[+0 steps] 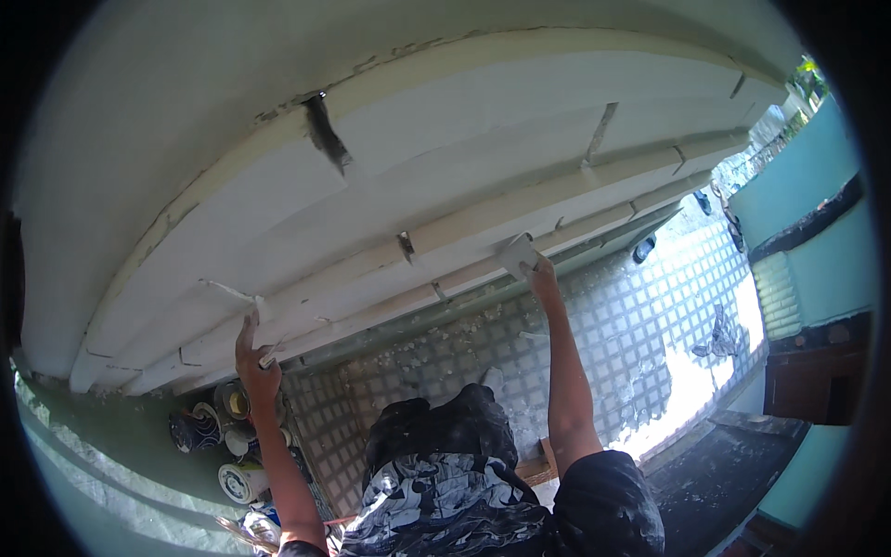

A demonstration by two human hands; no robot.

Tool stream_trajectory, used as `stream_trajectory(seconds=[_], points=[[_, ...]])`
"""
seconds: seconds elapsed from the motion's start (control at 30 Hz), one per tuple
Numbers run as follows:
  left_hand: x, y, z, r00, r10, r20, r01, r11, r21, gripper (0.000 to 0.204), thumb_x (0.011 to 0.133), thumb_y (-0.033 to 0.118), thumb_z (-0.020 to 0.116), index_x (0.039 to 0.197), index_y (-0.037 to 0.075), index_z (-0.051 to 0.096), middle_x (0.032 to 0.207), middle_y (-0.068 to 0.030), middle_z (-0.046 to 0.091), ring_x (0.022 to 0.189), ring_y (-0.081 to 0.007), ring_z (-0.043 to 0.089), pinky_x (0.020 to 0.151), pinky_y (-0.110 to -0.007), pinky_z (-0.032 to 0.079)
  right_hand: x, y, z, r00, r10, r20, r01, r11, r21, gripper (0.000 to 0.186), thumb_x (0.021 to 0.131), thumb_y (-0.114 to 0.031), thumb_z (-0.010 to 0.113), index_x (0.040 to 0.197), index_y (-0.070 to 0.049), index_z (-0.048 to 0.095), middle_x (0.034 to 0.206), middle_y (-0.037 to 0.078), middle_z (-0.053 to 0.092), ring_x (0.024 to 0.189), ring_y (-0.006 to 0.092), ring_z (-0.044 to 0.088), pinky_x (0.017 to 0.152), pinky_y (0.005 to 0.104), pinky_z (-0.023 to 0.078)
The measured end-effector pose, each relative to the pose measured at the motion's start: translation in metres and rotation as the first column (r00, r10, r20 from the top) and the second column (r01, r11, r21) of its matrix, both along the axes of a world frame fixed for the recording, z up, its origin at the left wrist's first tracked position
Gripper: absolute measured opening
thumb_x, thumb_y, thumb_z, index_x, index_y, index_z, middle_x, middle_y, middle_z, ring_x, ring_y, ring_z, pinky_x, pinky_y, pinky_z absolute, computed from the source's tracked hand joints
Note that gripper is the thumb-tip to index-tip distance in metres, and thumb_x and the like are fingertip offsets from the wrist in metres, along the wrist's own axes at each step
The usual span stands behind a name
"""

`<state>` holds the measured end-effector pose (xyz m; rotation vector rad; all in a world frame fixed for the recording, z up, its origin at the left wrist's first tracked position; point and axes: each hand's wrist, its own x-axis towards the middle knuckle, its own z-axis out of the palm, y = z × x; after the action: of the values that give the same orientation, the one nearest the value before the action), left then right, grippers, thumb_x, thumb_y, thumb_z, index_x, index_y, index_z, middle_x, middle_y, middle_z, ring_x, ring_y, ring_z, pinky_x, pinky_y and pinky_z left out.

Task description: Apply wall putty or filler to architectural features of a wall using a putty knife and a piece of cardboard or wood.

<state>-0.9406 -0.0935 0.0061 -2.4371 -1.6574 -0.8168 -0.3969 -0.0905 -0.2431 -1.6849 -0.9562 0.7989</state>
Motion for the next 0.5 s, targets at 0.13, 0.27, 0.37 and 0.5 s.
stream_trajectory(seconds=[0.13, 0.27, 0.37, 0.5], points=[[-0.010, 0.003, -0.002, 0.997, -0.036, 0.071, 0.036, 0.999, -0.003, 0.030, 0.053, -0.007, 0.052, 0.066, 0.012, 0.070, 0.134, -0.0078, 0.051, 0.125, -0.0316, 0.045, 0.097, -0.040, 0.041, -0.068, -0.033, 0.019, 0.971, 0.089, -0.220, -0.093, 0.996, -0.007, 0.031, 0.086, -0.009, 0.059, 0.115, 0.002, 0.057, 0.096, 0.007, 0.065, 0.087, 0.0122, 0.060, 0.075, 0.0269, 0.047], [-0.007, 0.005, 0.001, 0.989, -0.095, 0.115, 0.105, 0.991, -0.083, 0.035, 0.050, -0.006, 0.053, 0.066, 0.017, 0.073, 0.137, -0.0035, 0.048, 0.128, -0.0294, 0.041, 0.097, -0.038, 0.043, -0.123, -0.038, 0.009, 0.975, -0.039, -0.217, 0.032, 0.999, -0.035, 0.035, 0.087, -0.011, 0.060, 0.119, 0.002, 0.054, 0.094, 0.007, 0.064, 0.085, 0.0130, 0.059, 0.074, 0.0270, 0.046], [-0.007, 0.004, 0.003, 0.975, -0.099, 0.200, 0.132, 0.978, -0.161, 0.038, 0.049, -0.006, 0.053, 0.068, 0.018, 0.074, 0.139, -0.0024, 0.045, 0.131, -0.0283, 0.037, 0.101, -0.037, 0.041, -0.153, -0.025, 0.010, 1.000, -0.014, -0.010, 0.014, 0.999, 0.044, 0.040, 0.086, -0.017, 0.061, 0.120, 0.003, 0.053, 0.095, 0.015, 0.064, 0.083, 0.0205, 0.061, 0.073, 0.0331, 0.048], [-0.017, 0.003, -0.001, 0.982, -0.121, 0.143, 0.143, 0.976, -0.161, 0.037, 0.048, -0.005, 0.057, 0.070, 0.020, 0.074, 0.142, -0.0015, 0.042, 0.132, -0.0282, 0.035, 0.104, -0.037, 0.038, -0.223, -0.004, 0.049, 0.988, -0.107, 0.109, 0.103, 0.994, 0.038, 0.043, 0.090, -0.018, 0.055, 0.127, 0.003, 0.048, 0.108, 0.023, 0.060, 0.095, 0.0331, 0.059, 0.081, 0.0387, 0.046]])
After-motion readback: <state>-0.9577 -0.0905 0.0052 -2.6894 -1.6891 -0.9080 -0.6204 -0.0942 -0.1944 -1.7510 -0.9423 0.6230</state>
